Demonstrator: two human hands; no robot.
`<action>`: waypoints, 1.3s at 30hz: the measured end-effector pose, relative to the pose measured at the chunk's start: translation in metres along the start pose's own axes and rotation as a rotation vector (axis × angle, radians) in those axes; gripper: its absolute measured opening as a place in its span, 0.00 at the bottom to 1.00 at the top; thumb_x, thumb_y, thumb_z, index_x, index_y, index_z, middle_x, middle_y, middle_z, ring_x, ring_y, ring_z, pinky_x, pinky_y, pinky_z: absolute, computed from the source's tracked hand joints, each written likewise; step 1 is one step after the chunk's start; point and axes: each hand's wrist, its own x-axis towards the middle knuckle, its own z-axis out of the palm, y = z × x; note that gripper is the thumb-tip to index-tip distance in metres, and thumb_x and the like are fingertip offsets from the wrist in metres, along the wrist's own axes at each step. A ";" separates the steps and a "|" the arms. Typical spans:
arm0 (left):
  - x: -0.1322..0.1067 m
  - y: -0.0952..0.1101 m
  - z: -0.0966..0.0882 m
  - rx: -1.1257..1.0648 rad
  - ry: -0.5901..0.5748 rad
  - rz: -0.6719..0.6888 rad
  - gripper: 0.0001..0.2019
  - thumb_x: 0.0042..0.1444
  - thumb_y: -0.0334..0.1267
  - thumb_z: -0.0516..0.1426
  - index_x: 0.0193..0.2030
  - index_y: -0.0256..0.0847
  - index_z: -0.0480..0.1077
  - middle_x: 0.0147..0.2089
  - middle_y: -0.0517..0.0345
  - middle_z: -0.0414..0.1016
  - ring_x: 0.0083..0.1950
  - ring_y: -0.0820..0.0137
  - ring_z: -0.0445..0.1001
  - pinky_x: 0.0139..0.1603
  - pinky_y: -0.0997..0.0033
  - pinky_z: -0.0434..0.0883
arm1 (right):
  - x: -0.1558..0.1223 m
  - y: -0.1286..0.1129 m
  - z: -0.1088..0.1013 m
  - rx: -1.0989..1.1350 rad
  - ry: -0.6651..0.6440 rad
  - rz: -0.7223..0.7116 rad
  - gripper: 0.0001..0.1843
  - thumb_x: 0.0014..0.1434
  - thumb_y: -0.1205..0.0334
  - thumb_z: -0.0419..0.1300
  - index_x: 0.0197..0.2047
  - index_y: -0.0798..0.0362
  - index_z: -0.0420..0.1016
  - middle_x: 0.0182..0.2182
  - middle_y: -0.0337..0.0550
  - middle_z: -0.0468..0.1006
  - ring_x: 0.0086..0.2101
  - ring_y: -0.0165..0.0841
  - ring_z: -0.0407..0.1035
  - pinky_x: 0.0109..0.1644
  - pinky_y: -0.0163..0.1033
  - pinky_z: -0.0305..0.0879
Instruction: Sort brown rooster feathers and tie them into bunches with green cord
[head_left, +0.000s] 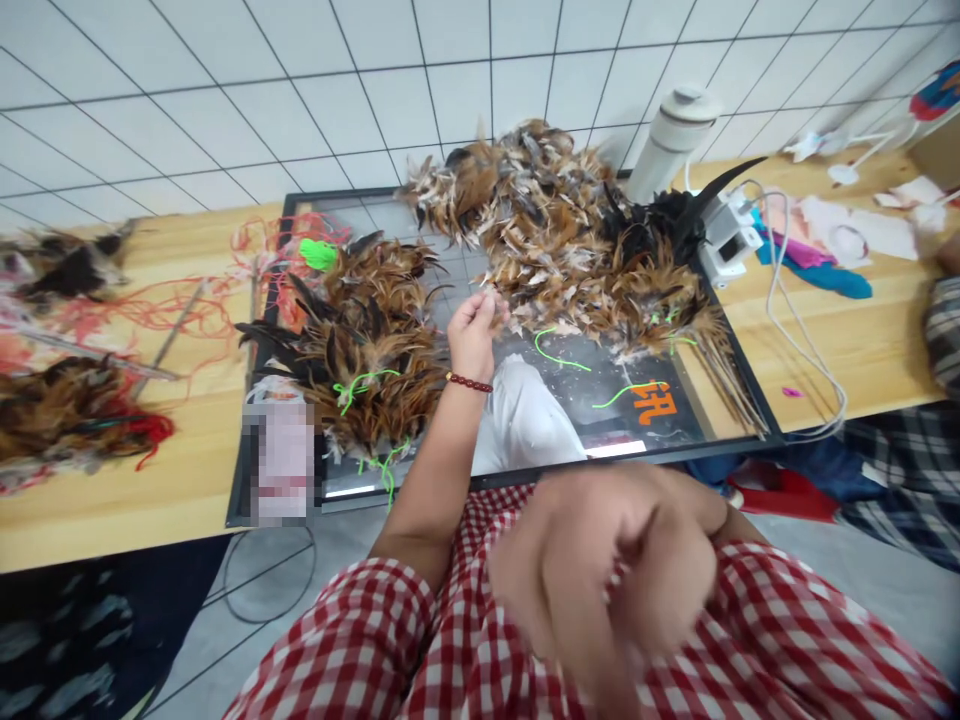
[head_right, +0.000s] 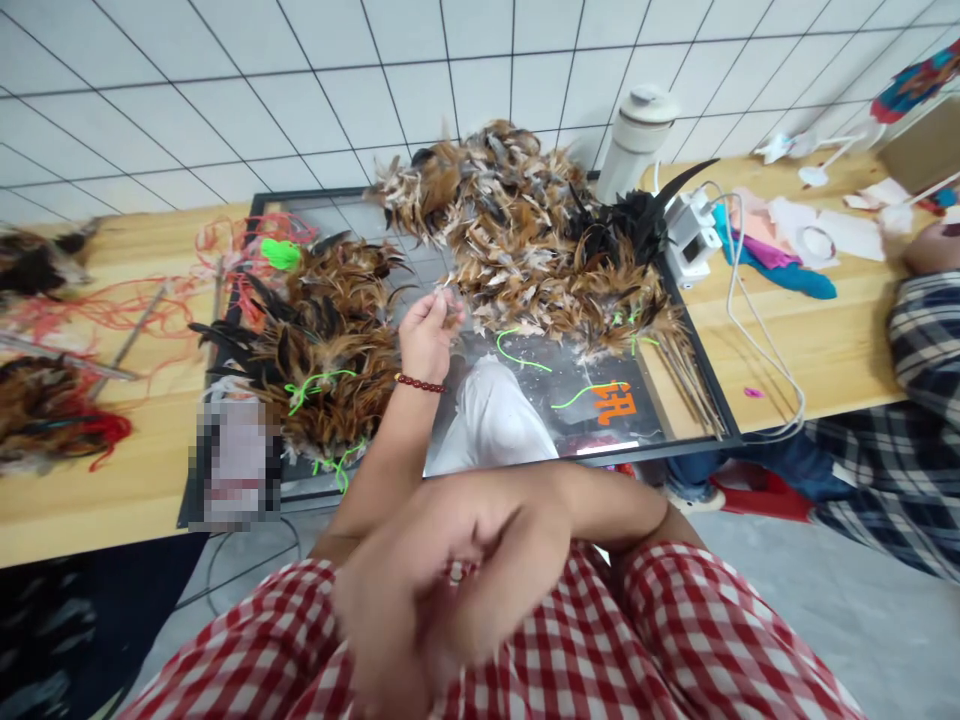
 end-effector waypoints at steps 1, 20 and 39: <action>0.000 0.000 0.000 -0.071 -0.001 -0.050 0.05 0.58 0.34 0.70 0.33 0.41 0.79 0.37 0.59 0.82 0.39 0.73 0.80 0.48 0.70 0.77 | 0.004 0.007 -0.014 -0.019 0.052 -0.019 0.19 0.59 0.38 0.67 0.35 0.46 0.81 0.28 0.41 0.80 0.29 0.32 0.72 0.34 0.37 0.68; 0.005 0.002 -0.001 -0.261 0.013 -0.066 0.07 0.63 0.32 0.66 0.33 0.40 0.78 0.37 0.60 0.83 0.43 0.75 0.82 0.54 0.72 0.75 | -0.022 0.063 -0.152 -1.364 0.787 0.696 0.11 0.63 0.61 0.62 0.41 0.51 0.87 0.38 0.48 0.86 0.40 0.40 0.76 0.41 0.40 0.62; 0.001 -0.007 0.008 -0.208 0.079 -0.139 0.10 0.68 0.28 0.60 0.33 0.39 0.73 0.28 0.66 0.77 0.29 0.81 0.75 0.39 0.78 0.72 | -0.039 0.074 -0.171 -1.457 0.394 0.390 0.17 0.65 0.65 0.60 0.52 0.51 0.86 0.47 0.51 0.83 0.48 0.42 0.77 0.53 0.44 0.69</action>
